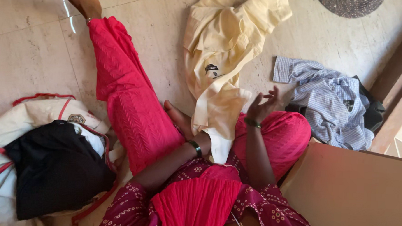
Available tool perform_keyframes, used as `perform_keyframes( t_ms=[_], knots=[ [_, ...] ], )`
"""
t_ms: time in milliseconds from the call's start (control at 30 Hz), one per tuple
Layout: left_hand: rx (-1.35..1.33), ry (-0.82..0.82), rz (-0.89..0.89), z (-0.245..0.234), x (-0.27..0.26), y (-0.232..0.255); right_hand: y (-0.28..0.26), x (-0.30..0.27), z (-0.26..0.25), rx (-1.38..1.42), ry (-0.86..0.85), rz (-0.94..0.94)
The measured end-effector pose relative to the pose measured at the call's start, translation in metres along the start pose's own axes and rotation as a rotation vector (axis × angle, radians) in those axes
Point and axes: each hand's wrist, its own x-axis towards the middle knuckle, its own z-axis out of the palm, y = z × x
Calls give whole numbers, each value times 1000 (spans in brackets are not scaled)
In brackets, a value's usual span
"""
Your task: The person buttons and folds a shirt while sitting on the floor.
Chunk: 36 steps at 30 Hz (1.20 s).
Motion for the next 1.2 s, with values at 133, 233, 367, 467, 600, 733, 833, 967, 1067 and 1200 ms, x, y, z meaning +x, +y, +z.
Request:
perform_keyframes(
  t_ms=[133,233,367,467,600,733,833,967,1067,1200],
  knots=[
    [-144,-249,-142,-73,-9,-29,-62,-43,-2,133,-450,-334],
    [-122,-49,-376,-130,10,-53,-77,-72,23,543,-832,280],
    [161,477,-335,-151,60,-84,-49,-86,57,356,-889,164],
    [87,323,-496,-128,100,-113,-2,-99,77,557,-937,312],
    [42,351,-416,-71,108,-128,31,-95,82,855,-714,722],
    [35,262,-324,-24,66,-93,11,-76,53,739,-636,767],
    [-214,365,14,-36,23,-53,-21,-73,35,484,-742,210],
    [-72,541,-178,-104,-20,-27,-58,-78,17,124,-964,61],
    [366,589,13,-136,-29,-34,-92,-92,-3,3,-1218,-275],
    [663,314,-1,-146,-28,-60,-121,-96,-40,7,-1394,-557]
  ],
)
